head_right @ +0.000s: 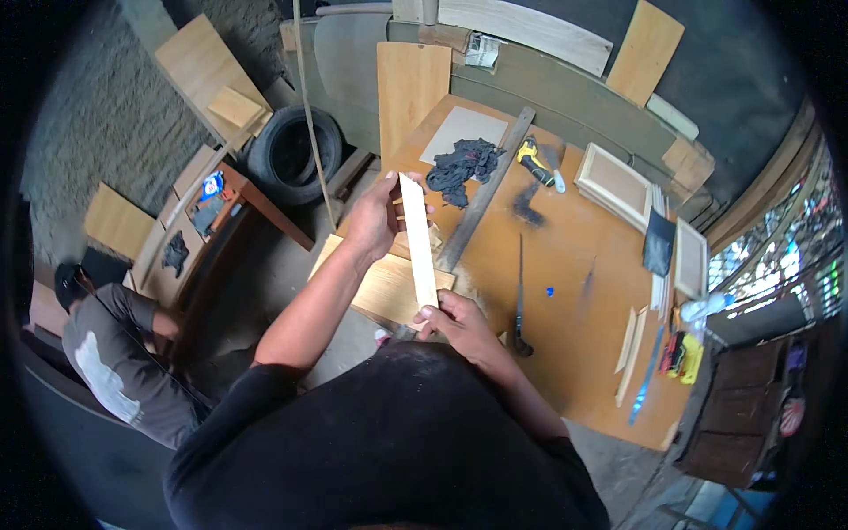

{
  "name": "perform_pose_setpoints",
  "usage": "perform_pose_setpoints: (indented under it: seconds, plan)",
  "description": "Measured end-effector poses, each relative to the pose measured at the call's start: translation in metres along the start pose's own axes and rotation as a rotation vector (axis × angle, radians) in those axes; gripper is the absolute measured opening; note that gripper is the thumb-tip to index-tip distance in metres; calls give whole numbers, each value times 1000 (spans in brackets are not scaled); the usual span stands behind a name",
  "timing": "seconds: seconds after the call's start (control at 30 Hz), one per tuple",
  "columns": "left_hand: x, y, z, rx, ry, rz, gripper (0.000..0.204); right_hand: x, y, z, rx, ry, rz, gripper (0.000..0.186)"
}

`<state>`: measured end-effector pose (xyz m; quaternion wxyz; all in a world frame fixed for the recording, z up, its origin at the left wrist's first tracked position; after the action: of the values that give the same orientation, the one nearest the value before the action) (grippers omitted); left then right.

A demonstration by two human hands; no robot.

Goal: Measure and cut a wooden piece using a hand saw and square ruler.

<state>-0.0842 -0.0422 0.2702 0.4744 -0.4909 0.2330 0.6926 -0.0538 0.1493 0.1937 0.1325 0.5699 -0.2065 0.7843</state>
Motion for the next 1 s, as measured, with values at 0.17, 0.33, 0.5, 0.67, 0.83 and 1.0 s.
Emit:
perform_pose_setpoints:
  seconds: [0.17, 0.33, 0.5, 0.67, 0.83, 1.0]
  plan:
    - [-1, 2, 0, -2, -62, 8, 40, 0, 2, 1, -6, -8, 6, 22]
    - [-3, 3, 5, 13, -58, 48, 32, -6, 3, -1, 47, -12, 34, 21]
    - [-2, 5, 1, 7, -37, 64, 32, -8, 4, -2, 58, -32, 45, 21]
    - [-1, 3, 2, 39, -185, 38, 33, -13, 5, -5, 30, -9, 46, 20]
    - [3, 1, 11, 354, -605, -2, 36, -11, 7, -7, -74, 107, -10, 24]
    - [6, 2, 8, 413, -721, 20, 39, -10, 6, -10, -80, 61, 16, 14]
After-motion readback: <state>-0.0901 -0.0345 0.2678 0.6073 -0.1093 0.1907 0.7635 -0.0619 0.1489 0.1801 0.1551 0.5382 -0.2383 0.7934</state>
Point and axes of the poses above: each hand's wrist, its own y-axis towards the middle knuckle, its own z-axis out of the palm, x = y × z, the point moved 6 cm from there along y, towards the middle knuckle, and after that the axes turned 1 degree about -x, right-handed, at the moved point
